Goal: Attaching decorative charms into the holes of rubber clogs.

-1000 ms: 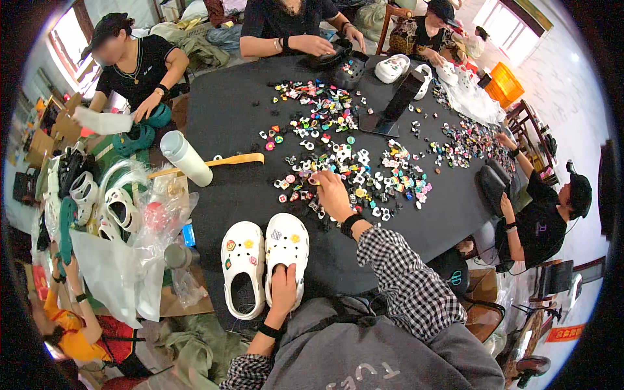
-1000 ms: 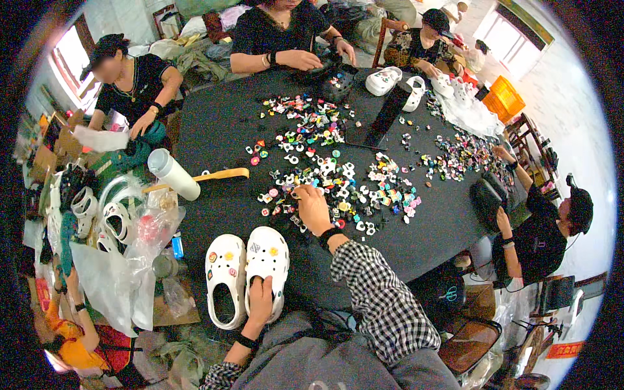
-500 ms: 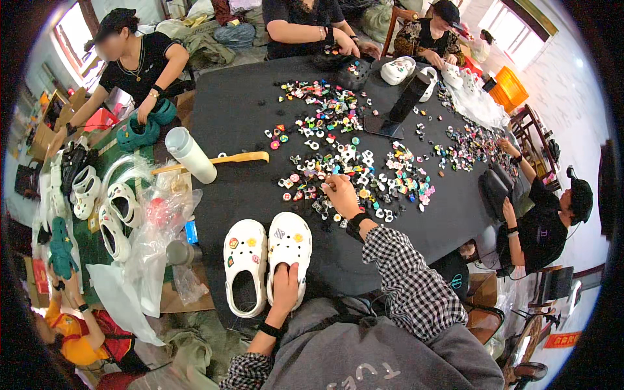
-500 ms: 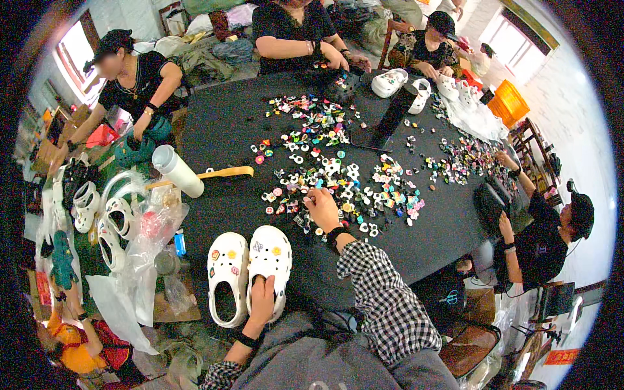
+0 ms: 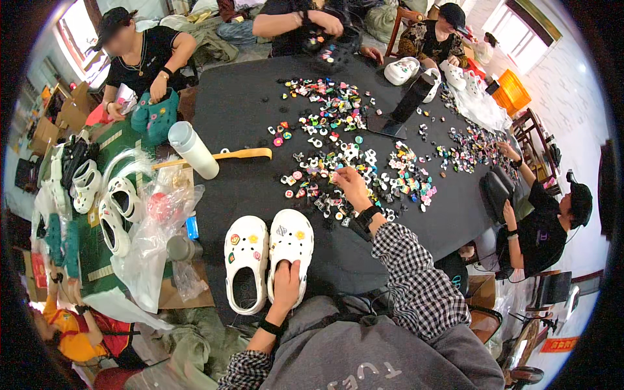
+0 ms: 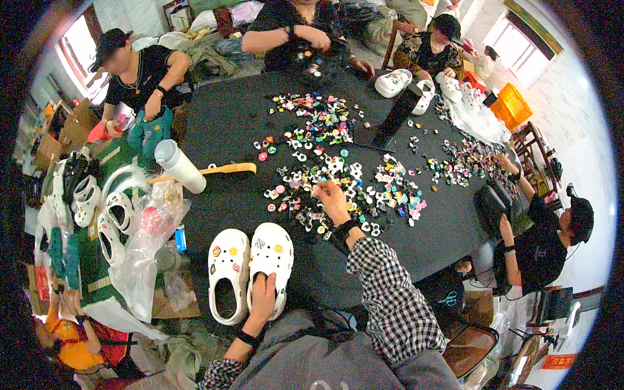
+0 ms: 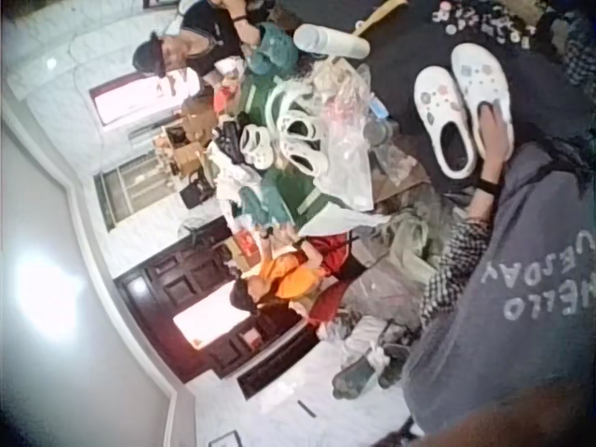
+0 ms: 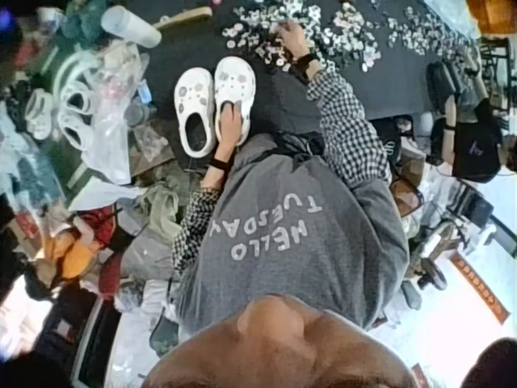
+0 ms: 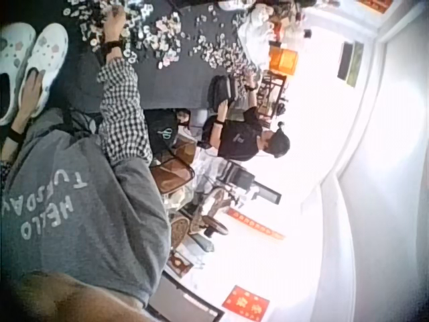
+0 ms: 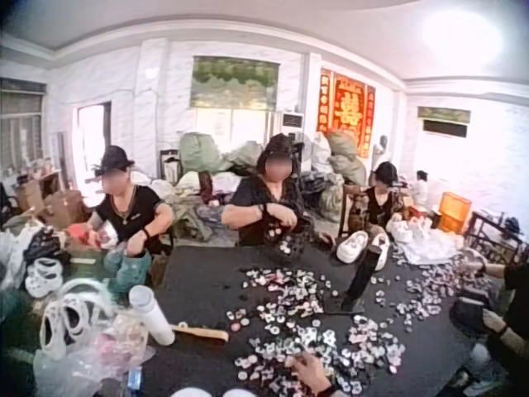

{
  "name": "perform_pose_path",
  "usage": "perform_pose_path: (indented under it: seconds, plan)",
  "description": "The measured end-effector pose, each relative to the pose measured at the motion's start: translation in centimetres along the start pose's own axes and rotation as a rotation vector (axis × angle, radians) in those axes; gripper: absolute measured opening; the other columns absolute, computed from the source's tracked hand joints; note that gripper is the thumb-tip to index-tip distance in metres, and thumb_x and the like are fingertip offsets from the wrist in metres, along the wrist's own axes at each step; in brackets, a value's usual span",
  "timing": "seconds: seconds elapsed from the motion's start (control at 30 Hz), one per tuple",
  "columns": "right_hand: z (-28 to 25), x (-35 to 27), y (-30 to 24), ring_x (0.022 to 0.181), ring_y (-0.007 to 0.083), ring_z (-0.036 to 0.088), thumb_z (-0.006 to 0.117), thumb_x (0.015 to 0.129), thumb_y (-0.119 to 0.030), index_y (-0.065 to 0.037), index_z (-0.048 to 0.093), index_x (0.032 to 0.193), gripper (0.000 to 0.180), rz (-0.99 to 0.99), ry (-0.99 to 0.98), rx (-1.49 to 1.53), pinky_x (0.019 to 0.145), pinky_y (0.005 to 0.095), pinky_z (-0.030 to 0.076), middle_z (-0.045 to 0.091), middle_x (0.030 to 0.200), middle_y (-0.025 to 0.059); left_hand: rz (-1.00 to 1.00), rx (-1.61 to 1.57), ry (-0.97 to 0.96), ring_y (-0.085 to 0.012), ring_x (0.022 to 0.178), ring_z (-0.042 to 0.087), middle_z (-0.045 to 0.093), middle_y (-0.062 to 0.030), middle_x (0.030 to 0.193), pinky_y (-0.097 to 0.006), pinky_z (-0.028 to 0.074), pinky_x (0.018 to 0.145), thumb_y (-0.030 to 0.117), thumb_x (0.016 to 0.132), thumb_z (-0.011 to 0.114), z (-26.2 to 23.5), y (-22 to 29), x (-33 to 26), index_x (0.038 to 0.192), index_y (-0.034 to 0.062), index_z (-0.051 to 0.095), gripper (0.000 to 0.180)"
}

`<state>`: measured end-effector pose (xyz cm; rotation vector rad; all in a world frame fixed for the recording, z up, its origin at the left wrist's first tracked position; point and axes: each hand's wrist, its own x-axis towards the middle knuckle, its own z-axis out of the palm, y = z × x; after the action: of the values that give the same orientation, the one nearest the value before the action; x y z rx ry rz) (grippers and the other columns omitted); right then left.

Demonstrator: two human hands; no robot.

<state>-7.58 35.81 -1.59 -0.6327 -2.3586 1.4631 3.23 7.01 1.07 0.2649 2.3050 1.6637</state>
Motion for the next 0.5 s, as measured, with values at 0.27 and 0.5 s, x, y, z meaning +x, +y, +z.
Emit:
perform_pose_path:
  seconds: [0.27,0.5]
  plan:
    - [-0.5,0.0,-0.1,0.078,0.0122,0.062,0.060,0.088,-0.016,0.002,0.059,0.104,0.024,0.234,-0.157,0.399,0.069,0.0249,0.050,0.065,0.089,0.0069,-0.006,-0.005,-0.011,-0.0415,0.074,0.052,0.054,-0.0275,0.079,-0.044,0.040,0.067,0.024,0.095,0.047,-0.1,0.0,0.0,0.086,-0.0075,0.049,0.033]
    - [-0.8,-0.2,-1.3,0.090,0.0183,0.061,0.056,0.091,-0.018,-0.002,0.047,0.112,0.028,0.315,-0.292,0.502,0.082,0.0298,0.051,0.060,0.097,0.0090,-0.032,-0.009,-0.018,-0.0414,0.076,0.053,0.055,-0.0279,0.082,-0.044,0.040,0.067,0.024,0.095,0.047,-0.1,-0.3,-0.1,0.086,-0.0081,0.049,0.034]
